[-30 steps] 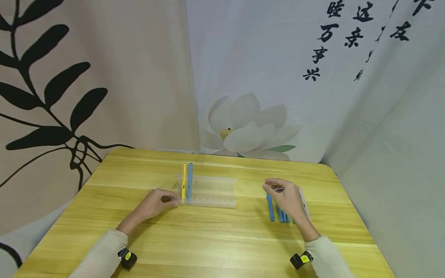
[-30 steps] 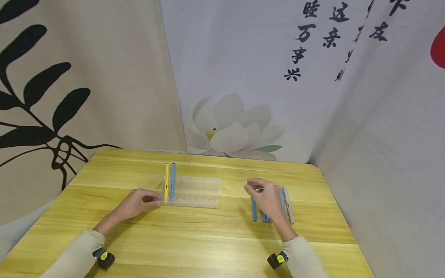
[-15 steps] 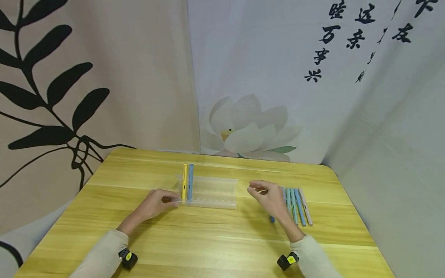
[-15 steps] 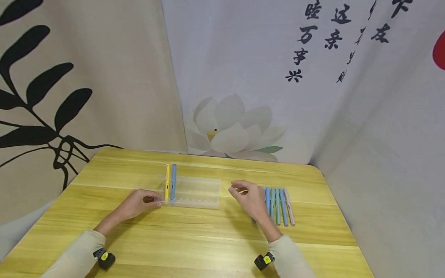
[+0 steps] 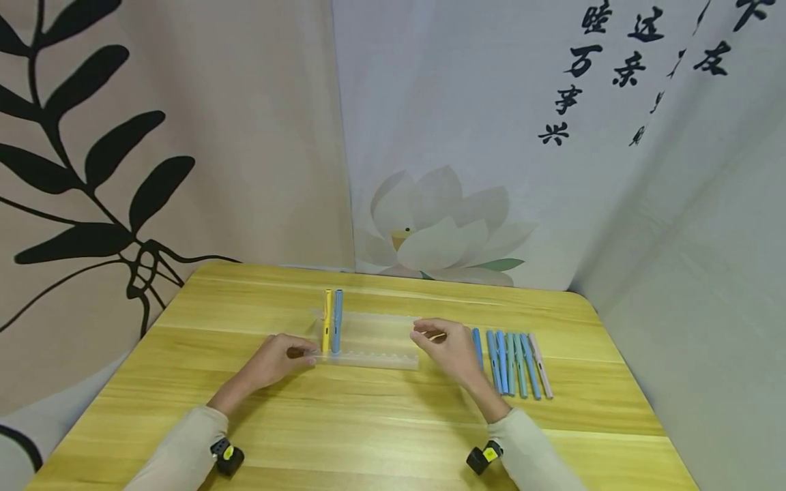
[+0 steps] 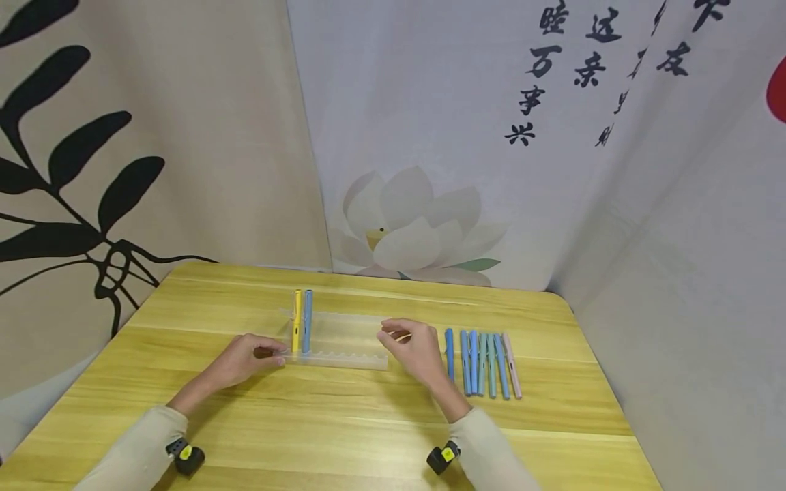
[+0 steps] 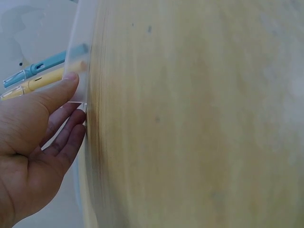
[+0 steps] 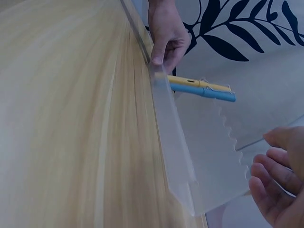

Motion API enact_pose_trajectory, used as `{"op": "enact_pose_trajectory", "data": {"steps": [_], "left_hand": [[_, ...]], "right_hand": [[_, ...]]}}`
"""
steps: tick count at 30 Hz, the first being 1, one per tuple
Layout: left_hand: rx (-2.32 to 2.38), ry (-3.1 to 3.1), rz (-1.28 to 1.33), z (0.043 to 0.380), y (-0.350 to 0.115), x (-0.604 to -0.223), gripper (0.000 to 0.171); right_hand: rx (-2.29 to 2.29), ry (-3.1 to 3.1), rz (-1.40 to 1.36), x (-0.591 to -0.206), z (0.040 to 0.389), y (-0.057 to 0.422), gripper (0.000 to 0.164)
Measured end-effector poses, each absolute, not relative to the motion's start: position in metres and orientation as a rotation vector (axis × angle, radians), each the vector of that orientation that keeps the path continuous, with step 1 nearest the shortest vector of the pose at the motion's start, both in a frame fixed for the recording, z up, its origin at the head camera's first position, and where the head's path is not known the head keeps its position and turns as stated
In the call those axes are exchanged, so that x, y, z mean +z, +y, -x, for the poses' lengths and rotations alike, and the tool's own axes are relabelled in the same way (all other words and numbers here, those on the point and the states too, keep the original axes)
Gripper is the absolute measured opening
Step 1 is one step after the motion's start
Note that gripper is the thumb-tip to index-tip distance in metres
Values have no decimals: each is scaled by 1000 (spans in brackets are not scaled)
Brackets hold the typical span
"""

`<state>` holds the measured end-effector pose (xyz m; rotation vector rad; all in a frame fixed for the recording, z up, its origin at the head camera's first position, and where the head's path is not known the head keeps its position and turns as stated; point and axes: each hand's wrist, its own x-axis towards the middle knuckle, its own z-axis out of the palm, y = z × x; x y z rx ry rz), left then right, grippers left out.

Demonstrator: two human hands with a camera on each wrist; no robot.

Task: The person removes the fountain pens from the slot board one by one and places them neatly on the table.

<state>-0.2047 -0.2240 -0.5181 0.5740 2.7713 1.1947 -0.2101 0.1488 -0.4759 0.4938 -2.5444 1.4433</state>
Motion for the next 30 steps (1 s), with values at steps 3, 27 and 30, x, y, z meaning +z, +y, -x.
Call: {"op": "enact_pose_trajectory", "data": {"steps": [3,27,30], "left_hand": [[1192,2770,-584,205,-225,-519,22],[1198,2762,-594,206,-227,-521,23],[1199,2764,-587,206,-227,-521,24]], "right_hand": [[1469,-2539,-519,-479,212,140,22],[1589,-2542,-599,-499,217,61,19],[1603,-2545,-596,-501,218,53,20]]}}
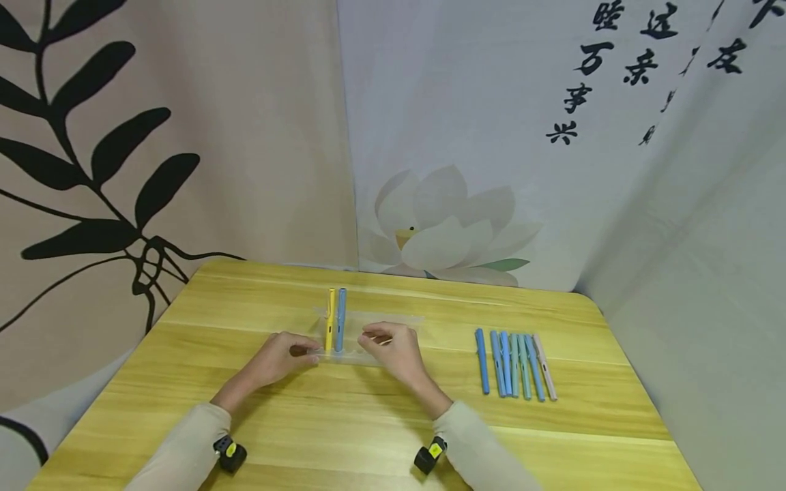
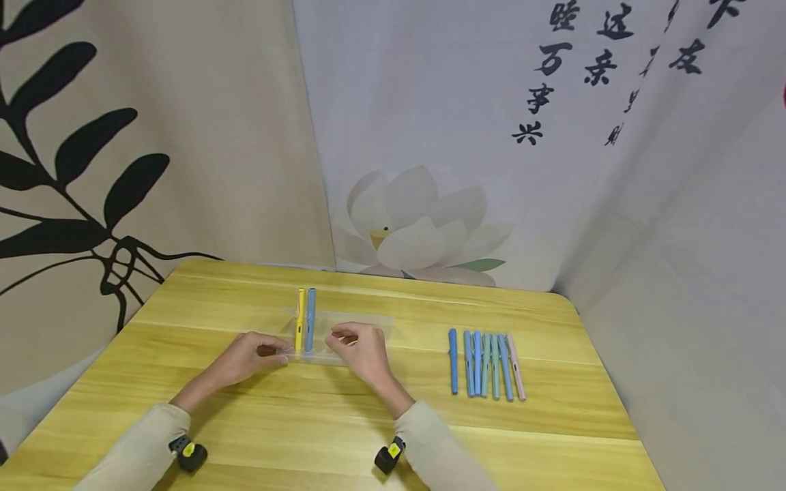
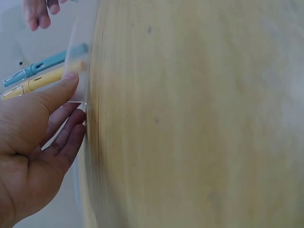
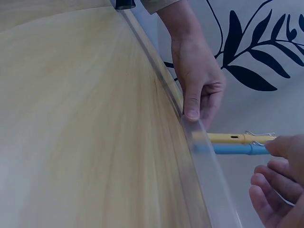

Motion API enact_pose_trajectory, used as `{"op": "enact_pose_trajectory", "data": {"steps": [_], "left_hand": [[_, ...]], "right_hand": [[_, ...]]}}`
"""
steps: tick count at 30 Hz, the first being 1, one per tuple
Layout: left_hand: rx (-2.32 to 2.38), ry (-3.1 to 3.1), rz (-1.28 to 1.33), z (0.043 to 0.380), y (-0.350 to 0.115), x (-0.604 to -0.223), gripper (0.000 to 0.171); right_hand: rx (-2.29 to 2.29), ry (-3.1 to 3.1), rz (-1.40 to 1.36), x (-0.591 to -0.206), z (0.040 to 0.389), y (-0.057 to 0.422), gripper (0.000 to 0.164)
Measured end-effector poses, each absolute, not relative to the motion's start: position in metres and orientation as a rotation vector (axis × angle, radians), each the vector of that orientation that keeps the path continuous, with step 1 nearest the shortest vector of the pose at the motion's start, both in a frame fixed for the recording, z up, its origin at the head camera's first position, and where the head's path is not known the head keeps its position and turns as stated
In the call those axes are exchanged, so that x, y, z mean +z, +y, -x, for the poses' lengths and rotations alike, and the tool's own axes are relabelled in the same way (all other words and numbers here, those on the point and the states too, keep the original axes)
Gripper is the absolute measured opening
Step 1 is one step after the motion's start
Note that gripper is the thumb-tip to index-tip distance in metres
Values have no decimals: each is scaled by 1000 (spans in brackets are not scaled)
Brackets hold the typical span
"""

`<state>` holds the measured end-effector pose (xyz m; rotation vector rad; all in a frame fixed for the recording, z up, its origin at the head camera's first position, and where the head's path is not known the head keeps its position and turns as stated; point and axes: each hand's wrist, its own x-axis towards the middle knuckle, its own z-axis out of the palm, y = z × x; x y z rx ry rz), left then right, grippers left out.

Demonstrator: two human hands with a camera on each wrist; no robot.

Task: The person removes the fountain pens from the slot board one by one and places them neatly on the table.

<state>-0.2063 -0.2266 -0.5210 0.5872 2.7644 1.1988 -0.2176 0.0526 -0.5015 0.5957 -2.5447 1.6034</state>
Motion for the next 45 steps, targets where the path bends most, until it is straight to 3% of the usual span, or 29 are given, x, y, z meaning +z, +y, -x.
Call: {"op": "enact_pose_trajectory", "data": {"steps": [21,45], "left_hand": [[1212,2759,-601,207,-227,-521,23],[1225,2763,-618,204,-226,-520,23]], "right_hand": [[1653,-2573,-510,-515,228,17,27],[1644,-2574,-509,-517,228,5,19]]}}
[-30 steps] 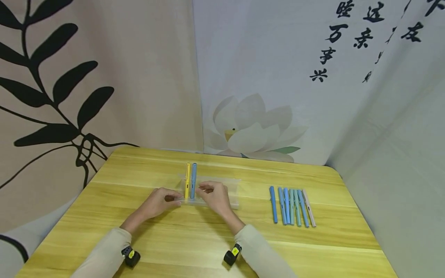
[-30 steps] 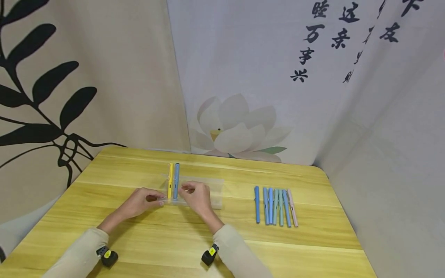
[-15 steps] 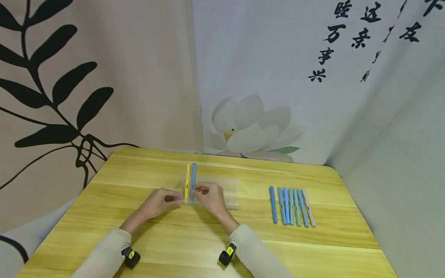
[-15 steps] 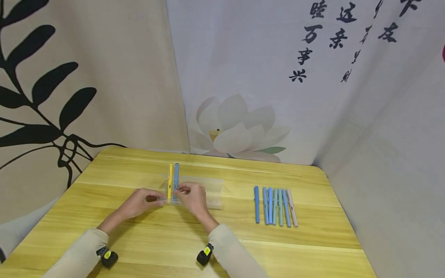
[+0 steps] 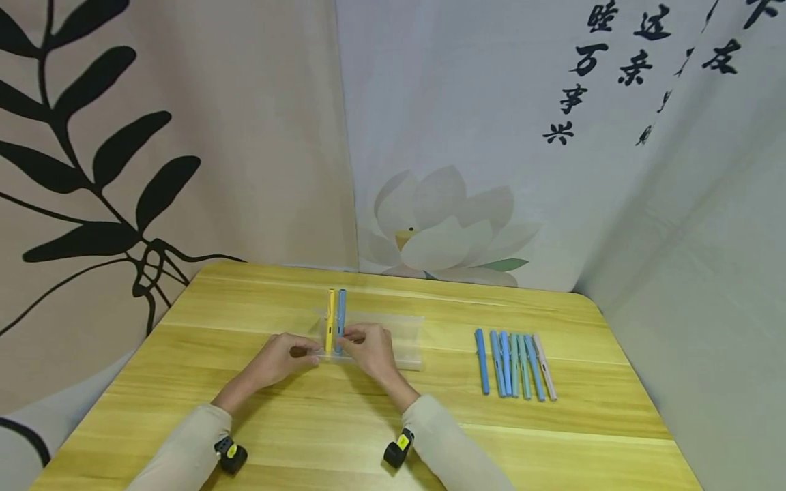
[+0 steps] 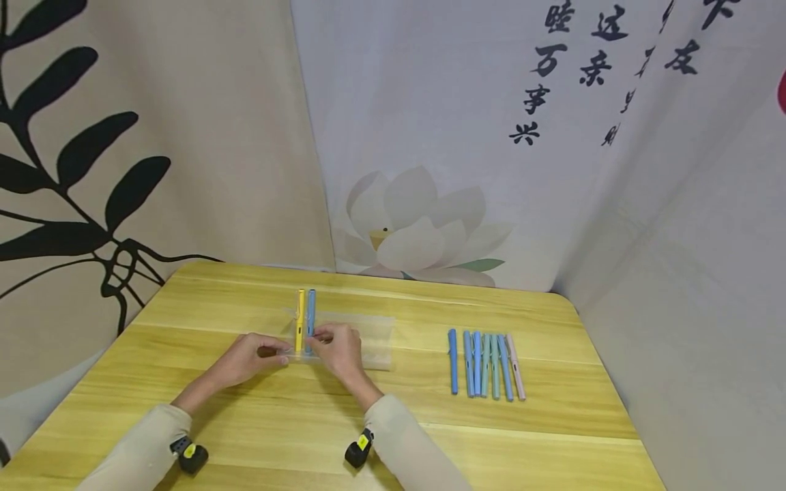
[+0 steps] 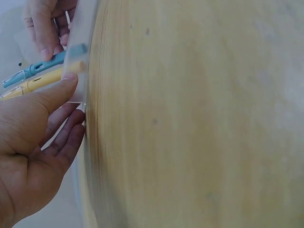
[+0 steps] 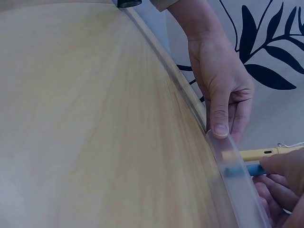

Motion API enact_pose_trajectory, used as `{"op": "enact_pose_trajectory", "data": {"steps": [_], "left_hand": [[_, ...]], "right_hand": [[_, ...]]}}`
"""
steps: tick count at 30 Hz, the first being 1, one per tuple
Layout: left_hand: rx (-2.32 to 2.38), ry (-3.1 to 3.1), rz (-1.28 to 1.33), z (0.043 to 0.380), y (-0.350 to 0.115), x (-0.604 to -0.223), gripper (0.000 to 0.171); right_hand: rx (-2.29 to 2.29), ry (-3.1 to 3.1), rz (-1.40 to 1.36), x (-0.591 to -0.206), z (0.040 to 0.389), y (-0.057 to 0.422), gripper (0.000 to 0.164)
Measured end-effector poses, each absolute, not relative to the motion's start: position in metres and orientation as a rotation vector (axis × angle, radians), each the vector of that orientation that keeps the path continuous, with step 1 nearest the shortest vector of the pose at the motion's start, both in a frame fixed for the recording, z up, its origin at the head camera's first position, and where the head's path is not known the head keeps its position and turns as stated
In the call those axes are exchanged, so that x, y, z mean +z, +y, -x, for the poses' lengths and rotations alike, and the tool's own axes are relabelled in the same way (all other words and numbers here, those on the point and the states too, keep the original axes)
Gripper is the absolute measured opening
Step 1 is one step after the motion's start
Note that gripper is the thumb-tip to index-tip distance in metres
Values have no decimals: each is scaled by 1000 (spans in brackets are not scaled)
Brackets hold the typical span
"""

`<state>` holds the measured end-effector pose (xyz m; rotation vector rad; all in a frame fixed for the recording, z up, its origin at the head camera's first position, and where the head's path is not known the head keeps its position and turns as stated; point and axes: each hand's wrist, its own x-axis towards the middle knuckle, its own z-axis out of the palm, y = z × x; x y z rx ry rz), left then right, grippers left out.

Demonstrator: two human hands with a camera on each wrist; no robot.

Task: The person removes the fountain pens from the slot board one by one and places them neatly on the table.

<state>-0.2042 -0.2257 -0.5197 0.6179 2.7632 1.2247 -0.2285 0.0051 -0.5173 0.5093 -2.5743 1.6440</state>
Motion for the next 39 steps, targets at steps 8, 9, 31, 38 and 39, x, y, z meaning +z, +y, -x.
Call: {"op": "enact_pose_trajectory", "data": {"steps": [8,9,31,38,39], "left_hand": [[1219,2765,-606,204,-226,-519,23],[1218,2764,-607,204,-225,-519,23],[1212,2772,-631,204,-226,-519,20],[1209,2777,-618,205,-226,-520,20],[1211,2775,-618,205,-225,-520,20]], "right_hand": [[1633,-2573,-505,-516,228,4,19],[1635,-2573,-502,-516,228,4,18],[1653,-2525,-514,-494,229,13,18],[1650,-2515,-518,-484,224,21,18],[1650,-2511,-518,-483,224,23,18]]}}
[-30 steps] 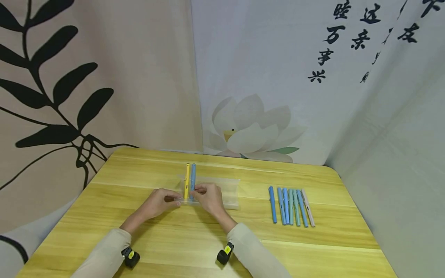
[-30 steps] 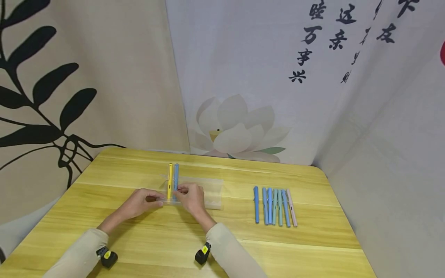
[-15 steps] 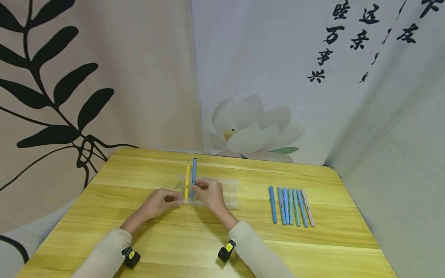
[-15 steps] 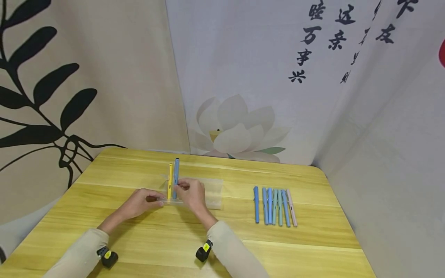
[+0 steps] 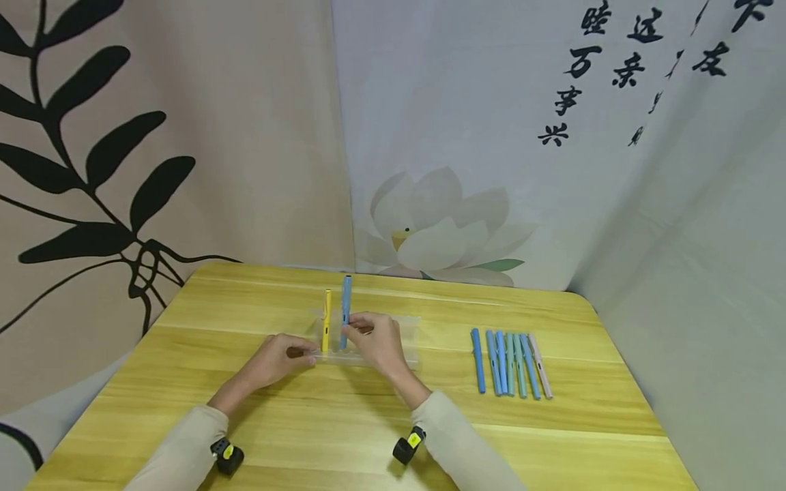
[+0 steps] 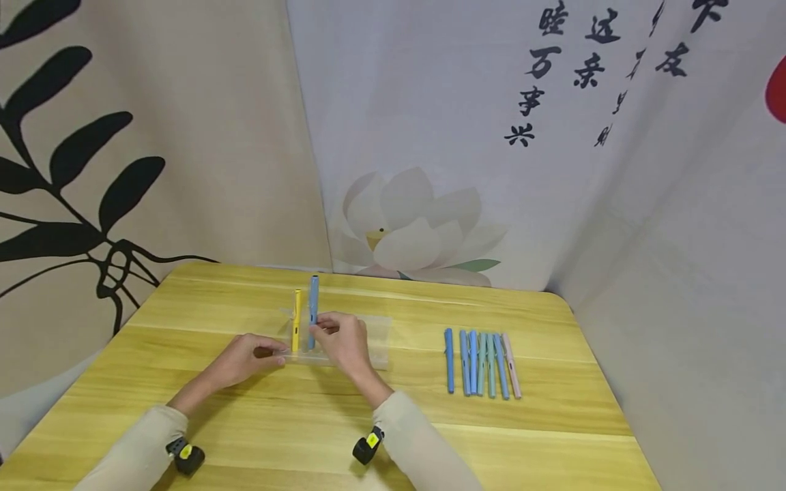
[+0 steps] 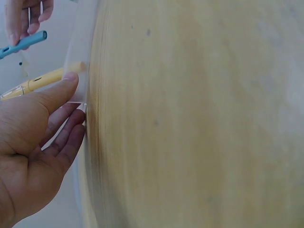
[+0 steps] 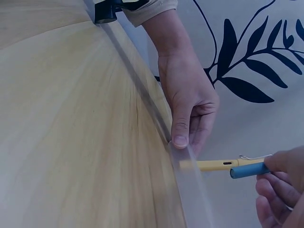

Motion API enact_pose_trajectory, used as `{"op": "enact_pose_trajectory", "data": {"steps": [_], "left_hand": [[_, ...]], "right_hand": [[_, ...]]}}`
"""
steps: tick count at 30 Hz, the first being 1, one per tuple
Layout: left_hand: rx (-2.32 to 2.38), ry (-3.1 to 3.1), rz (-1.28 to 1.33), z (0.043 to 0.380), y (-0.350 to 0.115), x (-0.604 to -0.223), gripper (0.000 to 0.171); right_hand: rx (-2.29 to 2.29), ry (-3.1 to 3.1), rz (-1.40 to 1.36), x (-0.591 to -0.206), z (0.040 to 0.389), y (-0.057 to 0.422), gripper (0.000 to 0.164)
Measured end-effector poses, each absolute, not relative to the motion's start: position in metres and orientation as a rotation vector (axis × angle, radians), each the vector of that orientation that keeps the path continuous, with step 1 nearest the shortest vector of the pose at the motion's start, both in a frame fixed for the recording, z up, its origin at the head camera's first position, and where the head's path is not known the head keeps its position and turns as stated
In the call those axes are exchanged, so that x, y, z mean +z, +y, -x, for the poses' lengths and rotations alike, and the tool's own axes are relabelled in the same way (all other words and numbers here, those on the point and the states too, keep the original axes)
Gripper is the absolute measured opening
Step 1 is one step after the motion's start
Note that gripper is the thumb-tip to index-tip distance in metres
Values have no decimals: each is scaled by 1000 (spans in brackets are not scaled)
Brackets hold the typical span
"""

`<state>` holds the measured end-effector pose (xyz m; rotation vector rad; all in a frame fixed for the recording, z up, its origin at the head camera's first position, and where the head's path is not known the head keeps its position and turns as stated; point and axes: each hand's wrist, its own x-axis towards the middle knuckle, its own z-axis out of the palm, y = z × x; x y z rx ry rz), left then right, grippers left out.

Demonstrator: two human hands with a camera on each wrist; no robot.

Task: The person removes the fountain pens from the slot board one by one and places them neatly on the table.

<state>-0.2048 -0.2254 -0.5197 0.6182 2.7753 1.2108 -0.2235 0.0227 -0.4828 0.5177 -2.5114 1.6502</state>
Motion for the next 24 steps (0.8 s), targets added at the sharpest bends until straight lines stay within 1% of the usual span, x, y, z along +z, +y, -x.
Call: {"op": "enact_pose_trajectory", "data": {"steps": [24], "left_hand": [[1224,2792,-556,205,-223,-523,20]], "right_hand": [[1579,-2492,-498,-463,203,75,16]]}}
